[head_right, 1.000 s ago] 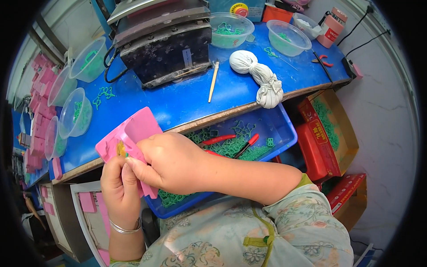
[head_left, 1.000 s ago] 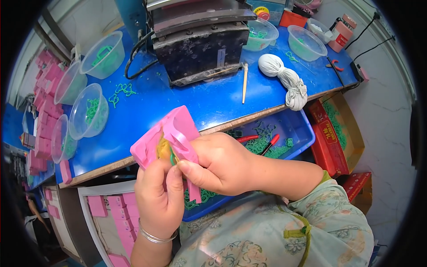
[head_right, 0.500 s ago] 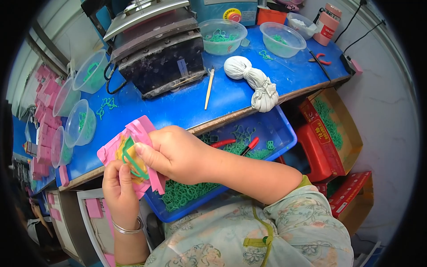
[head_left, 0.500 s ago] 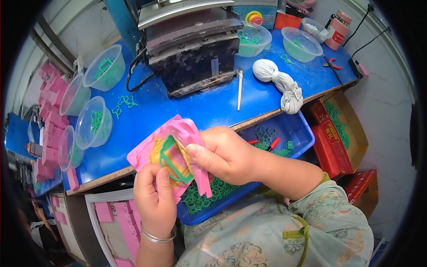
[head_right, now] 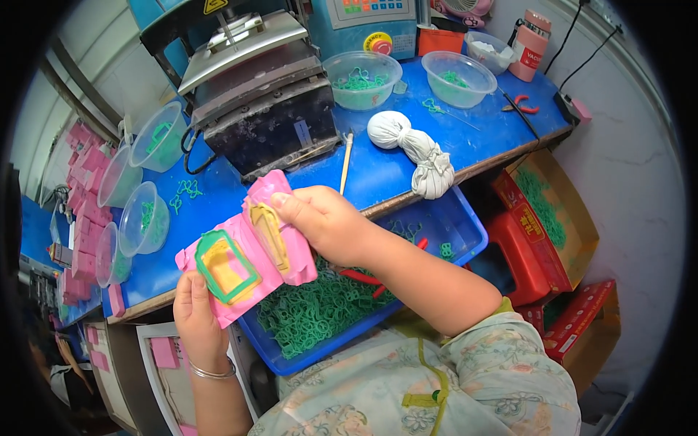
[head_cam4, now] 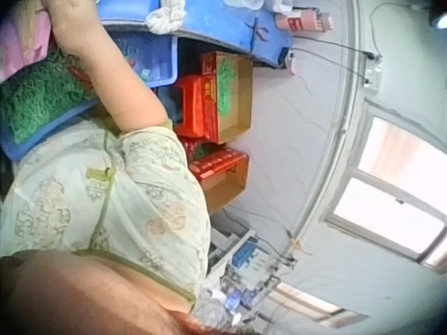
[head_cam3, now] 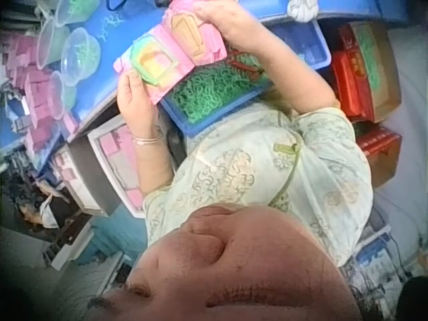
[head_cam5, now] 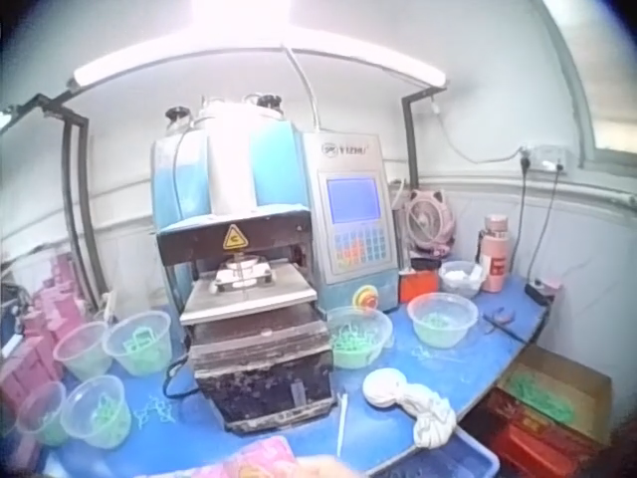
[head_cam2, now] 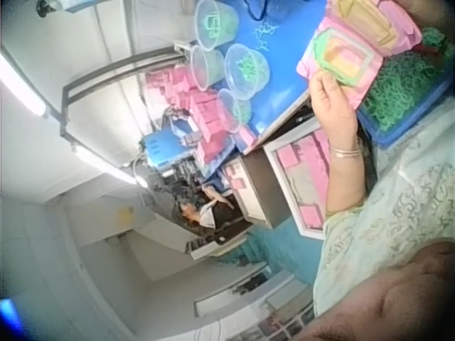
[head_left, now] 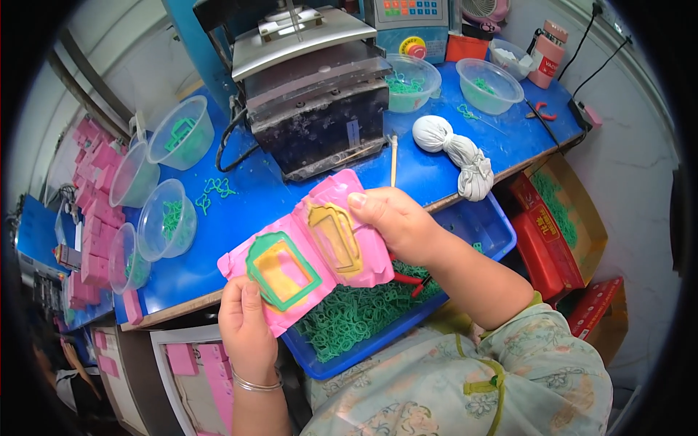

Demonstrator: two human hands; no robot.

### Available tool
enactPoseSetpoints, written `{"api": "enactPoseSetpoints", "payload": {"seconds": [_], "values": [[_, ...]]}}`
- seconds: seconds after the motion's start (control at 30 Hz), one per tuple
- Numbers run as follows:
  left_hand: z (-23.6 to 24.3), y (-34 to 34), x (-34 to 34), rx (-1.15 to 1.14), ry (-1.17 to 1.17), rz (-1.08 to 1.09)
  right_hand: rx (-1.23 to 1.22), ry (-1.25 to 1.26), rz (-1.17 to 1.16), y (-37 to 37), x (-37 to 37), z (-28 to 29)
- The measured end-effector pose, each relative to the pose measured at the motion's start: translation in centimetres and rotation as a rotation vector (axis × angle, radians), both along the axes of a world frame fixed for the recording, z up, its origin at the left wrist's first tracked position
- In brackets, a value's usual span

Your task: The recorder injects liquid wax into rubber jewelry molds using a specialized injection machine and subsequently removes the hardened wax patterns from the molds.

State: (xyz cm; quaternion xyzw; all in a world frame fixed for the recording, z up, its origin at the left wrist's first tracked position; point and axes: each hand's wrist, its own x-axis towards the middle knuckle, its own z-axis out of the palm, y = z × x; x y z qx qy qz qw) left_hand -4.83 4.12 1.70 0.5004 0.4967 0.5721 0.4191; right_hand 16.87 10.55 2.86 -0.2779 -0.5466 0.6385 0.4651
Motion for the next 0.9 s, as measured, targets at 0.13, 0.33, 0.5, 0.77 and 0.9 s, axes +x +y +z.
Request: {"api": "enactPoseSetpoints", "payload": {"seconds": [0.13, 0.33, 0.5, 0.77, 0.9], "values": [[2.9, -0.3, 3.0, 0.119, -0.562, 0.243, 0.007, -0.134, -0.023, 0.3, 0.5, 0.1], [2.1, -1.6, 0.1, -0.07, -1.067, -0.413, -0.272, -0.086, -0.025, 1.5, 2.3, -1.8], [1.2, -2.8, 0.6, -0.021, -0.755, -0.245, -0.262, -0.069, -0.18, 0.5, 1.0, -0.6], [0.5, -3.5, 0.7, 0.46, 0.48, 0.13, 0.595, -1.075, -0.649, -2.7, 1.2, 0.4], [0.4, -3.7, 0.8, 0.58, 0.643, 0.139, 0.596, -0.743, -0.424, -4.2, 0.5, 1.6]]}}
